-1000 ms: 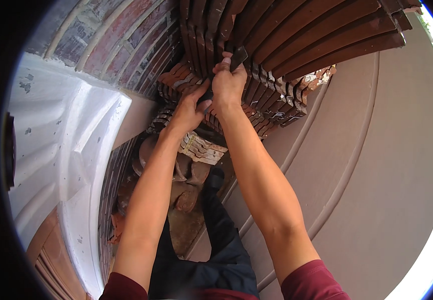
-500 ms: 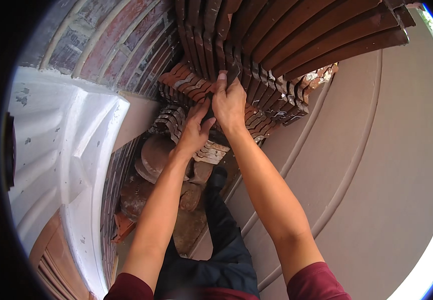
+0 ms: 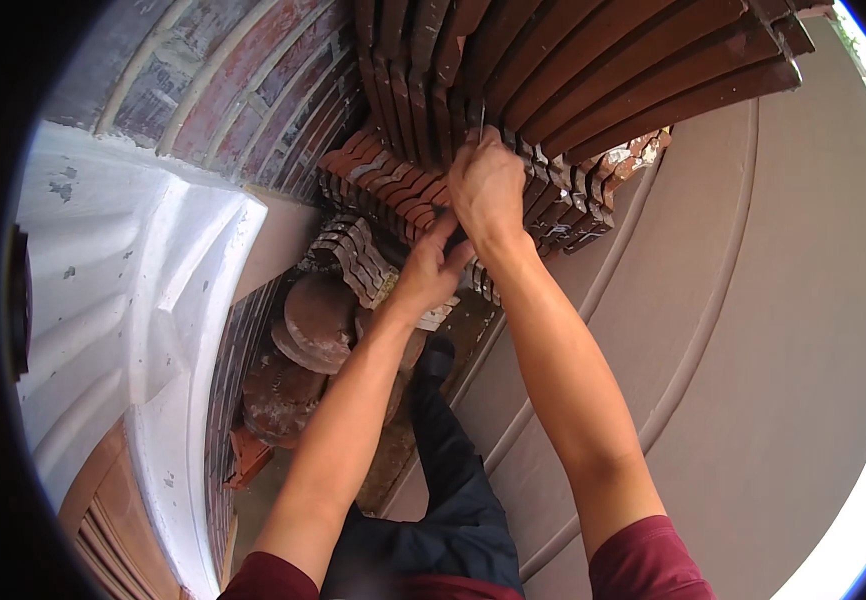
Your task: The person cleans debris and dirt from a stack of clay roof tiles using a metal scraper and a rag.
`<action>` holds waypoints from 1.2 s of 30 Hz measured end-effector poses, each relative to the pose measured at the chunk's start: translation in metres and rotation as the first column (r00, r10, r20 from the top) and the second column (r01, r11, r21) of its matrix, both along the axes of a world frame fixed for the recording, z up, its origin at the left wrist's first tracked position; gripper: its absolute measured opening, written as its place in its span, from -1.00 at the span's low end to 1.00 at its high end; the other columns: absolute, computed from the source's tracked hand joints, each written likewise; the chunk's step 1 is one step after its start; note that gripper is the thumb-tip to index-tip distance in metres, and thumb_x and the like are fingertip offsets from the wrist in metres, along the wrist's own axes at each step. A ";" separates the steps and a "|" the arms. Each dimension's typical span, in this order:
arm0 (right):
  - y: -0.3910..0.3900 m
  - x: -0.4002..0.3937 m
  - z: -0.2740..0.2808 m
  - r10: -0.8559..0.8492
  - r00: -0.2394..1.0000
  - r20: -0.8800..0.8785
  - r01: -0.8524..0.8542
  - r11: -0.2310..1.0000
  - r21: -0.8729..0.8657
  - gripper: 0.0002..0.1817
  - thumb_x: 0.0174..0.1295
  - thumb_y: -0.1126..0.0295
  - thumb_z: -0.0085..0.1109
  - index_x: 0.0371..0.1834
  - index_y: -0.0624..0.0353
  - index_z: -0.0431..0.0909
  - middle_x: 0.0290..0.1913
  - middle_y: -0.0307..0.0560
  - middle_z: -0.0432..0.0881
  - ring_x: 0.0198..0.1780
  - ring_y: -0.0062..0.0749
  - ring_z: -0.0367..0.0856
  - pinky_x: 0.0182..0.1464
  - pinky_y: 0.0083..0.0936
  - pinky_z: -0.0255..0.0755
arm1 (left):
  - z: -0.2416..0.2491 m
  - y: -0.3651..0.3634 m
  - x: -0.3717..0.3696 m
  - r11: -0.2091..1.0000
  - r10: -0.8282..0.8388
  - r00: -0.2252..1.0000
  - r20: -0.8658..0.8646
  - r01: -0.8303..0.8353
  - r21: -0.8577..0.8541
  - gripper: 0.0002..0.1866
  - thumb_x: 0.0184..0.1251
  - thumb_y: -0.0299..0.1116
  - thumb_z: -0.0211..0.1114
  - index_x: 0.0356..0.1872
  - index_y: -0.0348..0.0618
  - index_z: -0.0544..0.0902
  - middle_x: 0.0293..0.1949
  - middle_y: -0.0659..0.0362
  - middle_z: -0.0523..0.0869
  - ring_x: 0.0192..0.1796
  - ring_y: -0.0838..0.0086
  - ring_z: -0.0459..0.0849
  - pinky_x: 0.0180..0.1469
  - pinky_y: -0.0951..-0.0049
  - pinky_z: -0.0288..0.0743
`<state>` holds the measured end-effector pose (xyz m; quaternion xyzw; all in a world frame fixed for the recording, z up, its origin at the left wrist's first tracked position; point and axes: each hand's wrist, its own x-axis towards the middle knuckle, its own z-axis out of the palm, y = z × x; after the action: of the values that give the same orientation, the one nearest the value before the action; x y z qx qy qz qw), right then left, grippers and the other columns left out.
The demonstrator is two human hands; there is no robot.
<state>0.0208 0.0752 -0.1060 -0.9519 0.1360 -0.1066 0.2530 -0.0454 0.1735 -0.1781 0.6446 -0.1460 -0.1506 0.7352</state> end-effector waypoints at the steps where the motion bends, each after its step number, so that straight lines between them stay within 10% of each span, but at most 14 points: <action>1: -0.001 -0.002 0.006 0.016 0.998 0.058 -0.016 1.000 0.004 -0.75 0.40 0.40 -0.01 -0.23 0.42 0.54 -0.40 0.49 0.64 -0.26 0.43 0.67 -0.19 0.08 0.55 | 0.005 -0.001 -0.001 0.997 0.017 0.999 0.043 -0.013 -0.080 -0.33 0.34 -0.59 0.27 0.48 -0.41 0.30 0.41 -0.28 0.44 0.52 -0.01 0.36 0.49 0.22 0.26; 8: -0.032 -0.009 -0.020 -0.001 0.992 -0.125 -0.018 0.989 -0.150 -0.69 0.41 0.37 0.01 -0.39 0.41 0.58 -0.46 0.52 0.61 -0.28 0.46 0.66 -0.20 0.08 0.56 | 0.015 -0.017 -0.025 0.994 -0.032 0.989 -0.141 0.017 -0.103 -0.31 0.39 -0.50 0.29 0.50 -0.43 0.26 0.41 -0.27 0.46 0.50 -0.01 0.39 0.50 0.23 0.25; 9: -0.030 -0.015 -0.014 0.023 0.999 -0.045 -0.031 0.984 -0.173 -0.69 0.41 0.36 0.05 -0.40 0.40 0.58 -0.49 0.50 0.59 -0.33 0.45 0.65 -0.27 0.08 0.54 | 0.022 -0.009 -0.024 0.992 -0.119 0.978 -0.172 0.109 -0.067 -0.22 0.42 -0.43 0.34 0.55 -0.44 0.16 0.51 -0.20 0.35 0.59 0.24 0.26 0.55 0.32 0.13; 13: -0.015 -0.023 0.023 0.104 0.994 -0.028 -0.104 0.994 0.021 -0.71 0.42 0.32 0.14 -0.38 0.35 0.59 -0.55 0.38 0.58 -0.40 0.38 0.63 -0.36 0.04 0.49 | 0.019 0.010 -0.048 0.999 -0.045 0.987 -0.153 0.044 -0.011 -0.16 0.33 -0.21 0.46 0.45 -0.58 0.27 0.33 -0.27 0.53 0.43 0.18 0.49 0.43 0.35 0.32; 16: -0.005 -0.001 0.041 0.206 0.975 0.084 -0.203 0.978 -0.052 -0.70 0.43 0.31 0.16 -0.38 0.34 0.60 -0.54 0.36 0.60 -0.39 0.37 0.64 -0.37 0.05 0.49 | 0.012 0.032 -0.073 0.971 -0.057 0.916 -0.398 -0.041 -0.233 -0.16 0.34 -0.17 0.46 0.43 -0.61 0.30 0.27 -0.17 0.60 0.34 0.33 0.52 0.38 0.42 0.33; 30: -0.018 0.028 -0.006 0.076 0.991 -0.109 -0.103 0.958 -0.269 -0.56 0.40 0.20 0.20 -0.52 0.36 0.65 -0.55 0.39 0.59 -0.38 0.37 0.65 -0.32 0.01 0.57 | -0.028 0.095 -0.190 0.996 0.062 0.803 -0.592 -0.011 0.090 -0.22 0.33 -0.11 0.48 0.34 -0.58 0.44 0.01 0.04 0.76 0.05 0.51 0.68 0.17 0.49 0.52; 31: -0.019 0.023 -0.007 0.138 0.990 -0.041 -0.144 0.944 -0.297 -0.50 0.43 0.13 0.20 -0.51 0.38 0.64 -0.58 0.28 0.64 -0.47 0.15 0.73 -0.35 -0.15 0.60 | -0.022 0.097 -0.187 0.995 0.067 0.805 -0.589 -0.014 0.094 -0.22 0.33 -0.11 0.48 0.34 -0.58 0.44 0.00 0.04 0.76 0.04 0.51 0.68 0.16 0.49 0.52; 36: 0.007 0.010 -0.006 0.004 0.995 -0.101 0.036 0.916 0.400 -0.42 0.46 -0.04 0.19 -0.47 0.34 0.64 -0.63 -0.14 0.60 -0.58 -0.49 0.64 -0.49 -0.46 0.51 | -0.016 0.116 -0.180 0.990 0.098 0.809 -0.579 -0.019 0.140 -0.31 0.37 -0.21 0.46 0.35 -0.51 0.47 -0.03 0.11 0.77 0.03 0.57 0.66 0.13 0.52 0.52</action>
<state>0.0305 0.0821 -0.1117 -0.8827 0.1752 -0.0310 0.4349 -0.2258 0.2892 -0.1944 0.6169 0.1170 -0.3277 0.7059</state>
